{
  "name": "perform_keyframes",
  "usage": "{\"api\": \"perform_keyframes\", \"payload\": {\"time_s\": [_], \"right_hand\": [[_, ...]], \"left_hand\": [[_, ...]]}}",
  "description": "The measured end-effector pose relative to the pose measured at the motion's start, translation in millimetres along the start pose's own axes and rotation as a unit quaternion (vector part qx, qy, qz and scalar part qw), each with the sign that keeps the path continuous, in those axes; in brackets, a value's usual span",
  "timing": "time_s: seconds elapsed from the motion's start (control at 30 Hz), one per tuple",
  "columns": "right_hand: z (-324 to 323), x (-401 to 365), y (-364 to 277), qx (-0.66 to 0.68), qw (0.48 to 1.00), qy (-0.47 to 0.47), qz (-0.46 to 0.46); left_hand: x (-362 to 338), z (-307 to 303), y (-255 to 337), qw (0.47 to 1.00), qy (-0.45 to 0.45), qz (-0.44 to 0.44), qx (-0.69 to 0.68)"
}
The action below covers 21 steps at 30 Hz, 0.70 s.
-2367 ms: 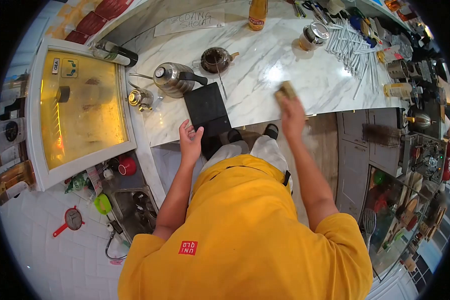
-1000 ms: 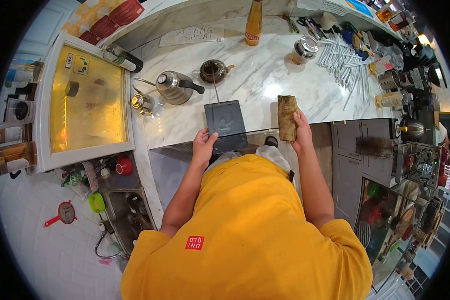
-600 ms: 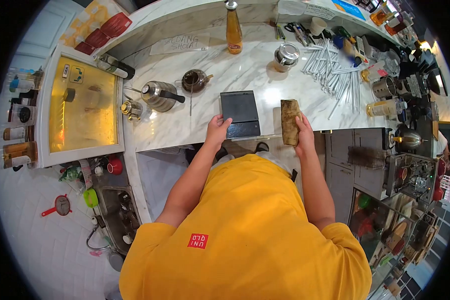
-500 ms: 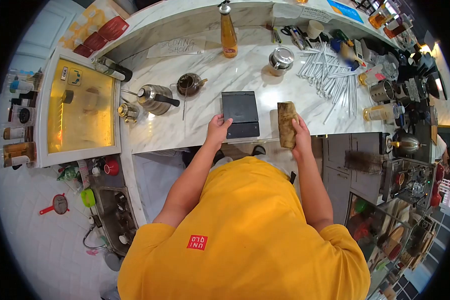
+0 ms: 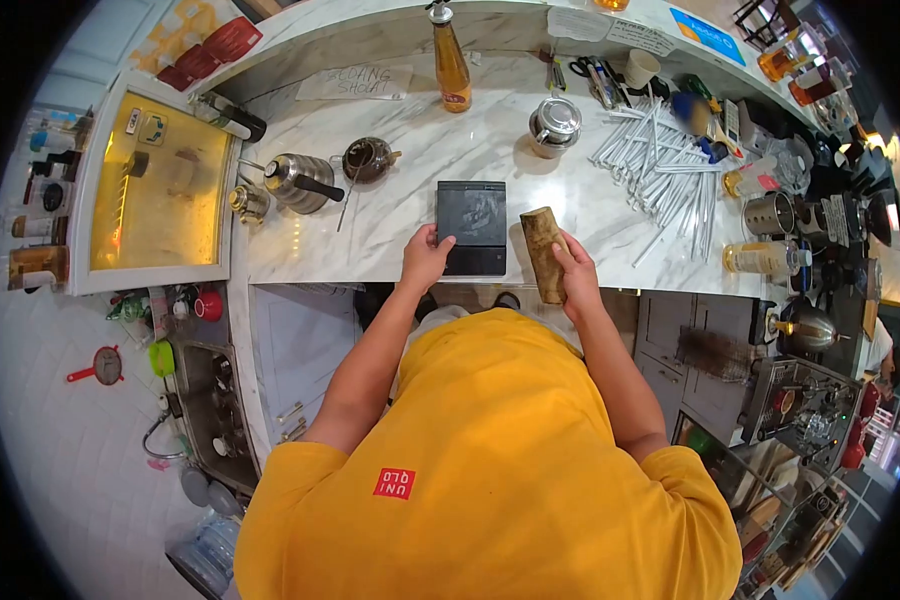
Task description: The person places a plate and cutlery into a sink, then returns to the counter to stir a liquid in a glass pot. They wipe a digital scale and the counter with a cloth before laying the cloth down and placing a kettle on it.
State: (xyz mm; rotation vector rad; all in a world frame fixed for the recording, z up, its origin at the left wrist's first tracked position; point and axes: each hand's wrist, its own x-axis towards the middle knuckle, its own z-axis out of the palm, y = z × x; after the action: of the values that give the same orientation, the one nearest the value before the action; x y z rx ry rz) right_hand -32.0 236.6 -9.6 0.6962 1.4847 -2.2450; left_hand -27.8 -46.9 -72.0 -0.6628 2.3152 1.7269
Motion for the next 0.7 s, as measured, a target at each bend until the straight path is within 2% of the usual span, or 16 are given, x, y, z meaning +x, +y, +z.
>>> {"api": "perform_keyframes", "payload": {"time_s": [0.13,0.33,0.53,0.7], "right_hand": [[-1.7,3.1,-4.8,0.006,1.000,-0.028,-0.001],[0.5,3.0,-11.8,-0.001,0.999,-0.046,-0.006],[15.8,1.3,-17.5,-0.007,0.997,-0.074,-0.008],[42.2,-9.6,-11.0,-0.012,0.994,-0.112,0.000]], "left_hand": [[4.3,0.1,-2.2,0.993,0.013,0.009,0.114],[-5.3,3.5,-3.1,0.981,0.101,0.040,0.161],[-49.8,-5.8,25.1,0.924,0.240,0.157,0.255],[-70.0,-28.4,5.1,0.929,0.239,0.170,0.227]]}}
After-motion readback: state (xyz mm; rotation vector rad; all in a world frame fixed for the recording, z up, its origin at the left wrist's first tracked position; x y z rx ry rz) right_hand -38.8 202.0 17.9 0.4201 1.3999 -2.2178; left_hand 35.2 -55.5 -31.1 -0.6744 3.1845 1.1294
